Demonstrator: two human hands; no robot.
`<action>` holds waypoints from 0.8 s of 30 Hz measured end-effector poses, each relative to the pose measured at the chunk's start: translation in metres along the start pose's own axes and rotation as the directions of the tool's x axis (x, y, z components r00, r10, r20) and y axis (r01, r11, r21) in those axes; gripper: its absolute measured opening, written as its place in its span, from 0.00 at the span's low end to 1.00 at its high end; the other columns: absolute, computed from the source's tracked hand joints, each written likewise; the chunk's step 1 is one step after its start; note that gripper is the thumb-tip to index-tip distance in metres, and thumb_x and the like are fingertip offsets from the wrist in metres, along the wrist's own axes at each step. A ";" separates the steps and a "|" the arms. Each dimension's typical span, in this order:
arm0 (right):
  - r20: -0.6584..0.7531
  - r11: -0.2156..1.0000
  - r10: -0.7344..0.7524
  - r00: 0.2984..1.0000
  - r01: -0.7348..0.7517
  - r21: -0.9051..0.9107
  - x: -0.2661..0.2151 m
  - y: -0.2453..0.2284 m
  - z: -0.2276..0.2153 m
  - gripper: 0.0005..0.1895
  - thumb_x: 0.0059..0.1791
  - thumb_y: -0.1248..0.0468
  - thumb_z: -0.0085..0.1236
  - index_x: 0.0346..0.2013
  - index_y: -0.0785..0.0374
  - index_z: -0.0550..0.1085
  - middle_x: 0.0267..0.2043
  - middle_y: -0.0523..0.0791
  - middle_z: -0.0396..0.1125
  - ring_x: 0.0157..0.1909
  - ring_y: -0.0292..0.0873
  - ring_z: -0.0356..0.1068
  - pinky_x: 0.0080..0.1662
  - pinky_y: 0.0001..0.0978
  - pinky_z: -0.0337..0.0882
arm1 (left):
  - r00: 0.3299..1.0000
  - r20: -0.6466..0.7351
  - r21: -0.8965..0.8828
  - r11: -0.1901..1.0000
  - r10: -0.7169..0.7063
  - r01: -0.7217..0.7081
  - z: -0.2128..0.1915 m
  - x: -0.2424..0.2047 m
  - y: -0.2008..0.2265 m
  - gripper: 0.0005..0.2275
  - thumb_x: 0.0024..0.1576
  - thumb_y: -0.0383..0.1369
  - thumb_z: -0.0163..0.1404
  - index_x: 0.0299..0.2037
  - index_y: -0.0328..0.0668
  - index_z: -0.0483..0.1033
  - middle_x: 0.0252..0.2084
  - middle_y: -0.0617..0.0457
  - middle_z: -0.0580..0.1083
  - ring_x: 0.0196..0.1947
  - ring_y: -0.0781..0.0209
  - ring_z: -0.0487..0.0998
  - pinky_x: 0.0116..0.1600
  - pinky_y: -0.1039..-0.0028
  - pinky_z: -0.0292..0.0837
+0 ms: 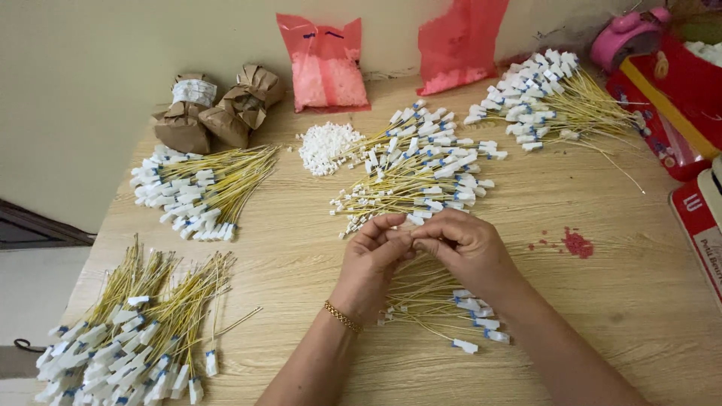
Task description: The recorder is manually assembling electrical components by attaching small red plastic parts to wired connectors.
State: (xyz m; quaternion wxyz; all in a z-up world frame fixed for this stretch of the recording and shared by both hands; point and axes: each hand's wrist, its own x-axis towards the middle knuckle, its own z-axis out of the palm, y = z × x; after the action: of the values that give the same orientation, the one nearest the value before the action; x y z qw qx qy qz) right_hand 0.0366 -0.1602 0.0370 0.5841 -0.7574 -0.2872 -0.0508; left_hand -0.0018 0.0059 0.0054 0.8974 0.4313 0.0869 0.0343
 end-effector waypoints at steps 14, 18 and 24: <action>-0.027 0.998 0.068 0.997 -0.068 0.011 -0.002 -0.004 0.002 0.06 0.43 0.74 0.65 0.35 0.66 0.82 0.28 0.47 0.73 0.29 0.37 0.67 0.30 0.31 0.68 | 0.998 0.048 0.112 0.992 0.047 -0.052 0.004 -0.004 -0.001 0.13 0.54 0.18 0.56 0.50 0.29 0.76 0.38 0.40 0.82 0.39 0.57 0.84 0.42 0.78 0.78; -0.034 0.995 -0.050 0.998 0.046 -0.089 -0.001 -0.018 0.004 0.08 0.44 0.73 0.63 0.36 0.62 0.82 0.29 0.48 0.74 0.30 0.43 0.71 0.32 0.35 0.70 | 0.993 0.056 0.267 0.957 0.105 -0.117 0.005 -0.003 0.007 0.12 0.55 0.21 0.57 0.50 0.33 0.79 0.37 0.45 0.81 0.40 0.61 0.81 0.47 0.74 0.78; 0.017 0.908 0.316 0.949 -0.297 -0.295 0.007 -0.043 -0.039 0.06 0.49 0.63 0.59 0.39 0.55 0.80 0.42 0.42 0.76 0.33 0.34 0.72 0.35 0.26 0.76 | 0.998 0.035 0.828 0.558 0.047 -0.055 0.003 -0.027 0.051 0.10 0.54 0.27 0.57 0.45 0.42 0.84 0.40 0.55 0.84 0.38 0.67 0.83 0.45 0.78 0.80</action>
State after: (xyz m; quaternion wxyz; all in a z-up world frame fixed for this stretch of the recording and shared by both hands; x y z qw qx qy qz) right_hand 0.0317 -0.1868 0.0886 0.4587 -0.8713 -0.1727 0.0245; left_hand -0.0267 0.0322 0.0504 0.5892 0.8043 0.0762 0.0134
